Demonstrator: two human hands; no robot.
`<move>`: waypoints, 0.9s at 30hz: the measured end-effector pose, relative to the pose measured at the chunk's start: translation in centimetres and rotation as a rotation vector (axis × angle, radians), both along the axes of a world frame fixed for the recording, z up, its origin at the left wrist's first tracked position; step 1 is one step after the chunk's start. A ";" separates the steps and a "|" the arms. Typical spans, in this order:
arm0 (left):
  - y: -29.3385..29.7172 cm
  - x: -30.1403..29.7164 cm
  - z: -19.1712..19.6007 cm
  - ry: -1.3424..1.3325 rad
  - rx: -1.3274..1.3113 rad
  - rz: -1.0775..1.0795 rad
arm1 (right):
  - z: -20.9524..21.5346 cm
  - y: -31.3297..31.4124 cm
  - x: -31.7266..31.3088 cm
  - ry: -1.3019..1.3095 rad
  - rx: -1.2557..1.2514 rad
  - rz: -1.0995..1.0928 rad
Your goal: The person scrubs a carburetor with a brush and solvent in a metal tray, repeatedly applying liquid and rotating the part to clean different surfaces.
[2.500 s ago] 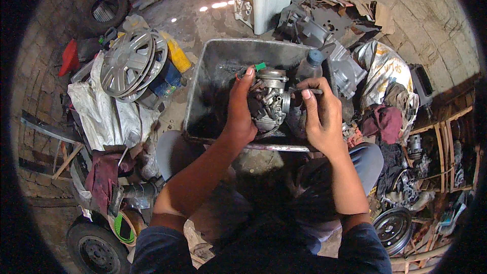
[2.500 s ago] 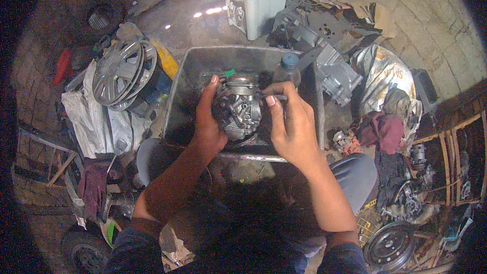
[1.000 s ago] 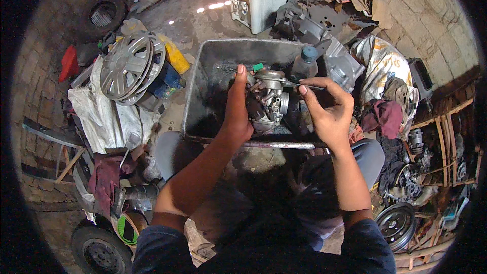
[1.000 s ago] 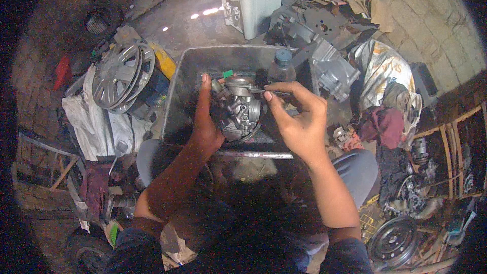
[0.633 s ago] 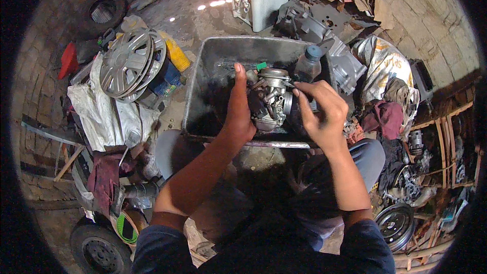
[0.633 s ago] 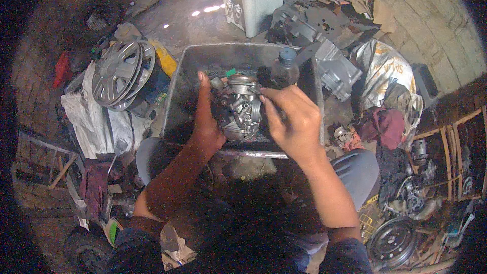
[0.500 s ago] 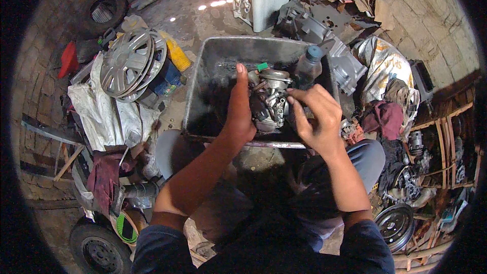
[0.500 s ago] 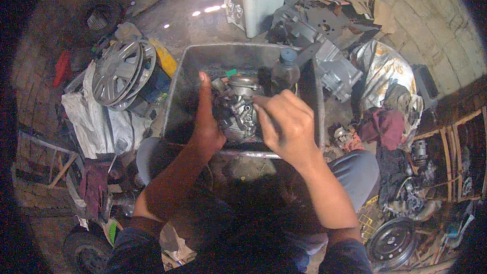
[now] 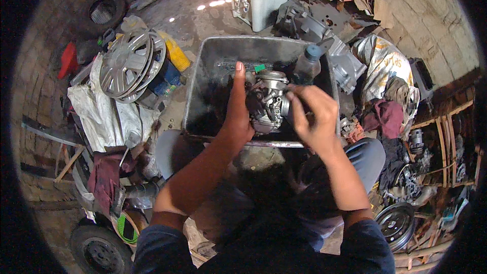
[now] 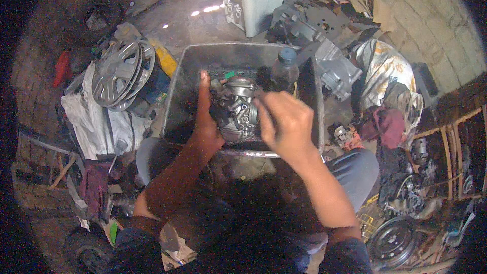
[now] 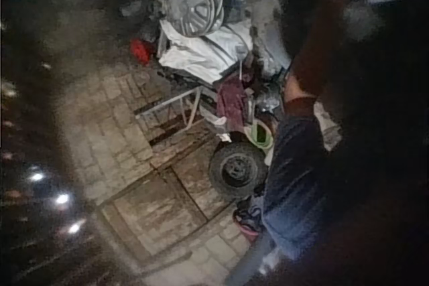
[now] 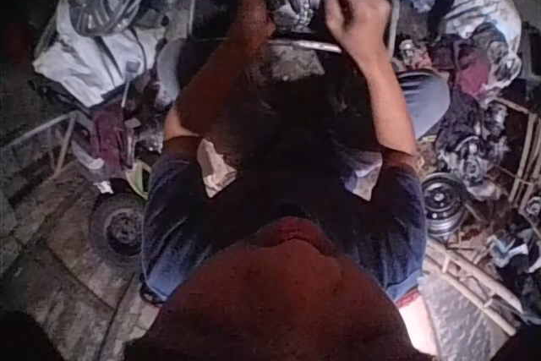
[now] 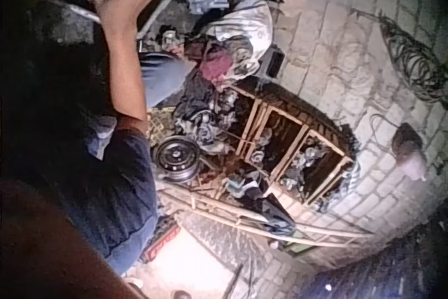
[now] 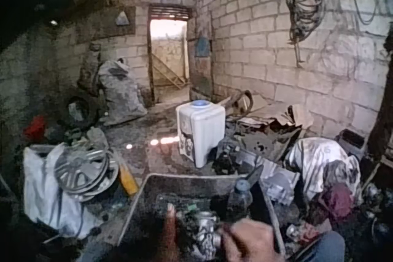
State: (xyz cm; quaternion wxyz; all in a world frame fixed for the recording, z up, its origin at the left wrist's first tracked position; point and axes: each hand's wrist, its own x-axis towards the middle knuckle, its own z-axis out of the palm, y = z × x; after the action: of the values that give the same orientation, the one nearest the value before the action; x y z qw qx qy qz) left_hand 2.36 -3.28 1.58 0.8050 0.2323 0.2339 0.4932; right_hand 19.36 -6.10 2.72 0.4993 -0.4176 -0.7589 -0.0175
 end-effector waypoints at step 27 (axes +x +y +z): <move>0.8 0.0 -1.4 0.014 -0.267 -0.186 | 1.1 0.0 1.0 -0.028 -0.200 -0.046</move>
State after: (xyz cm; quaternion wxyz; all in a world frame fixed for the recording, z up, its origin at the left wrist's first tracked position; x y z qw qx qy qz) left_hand 2.33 -2.47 0.22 0.8692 0.1472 0.2805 0.3796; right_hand 20.33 -6.07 3.86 0.4441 -0.4823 -0.7540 0.0411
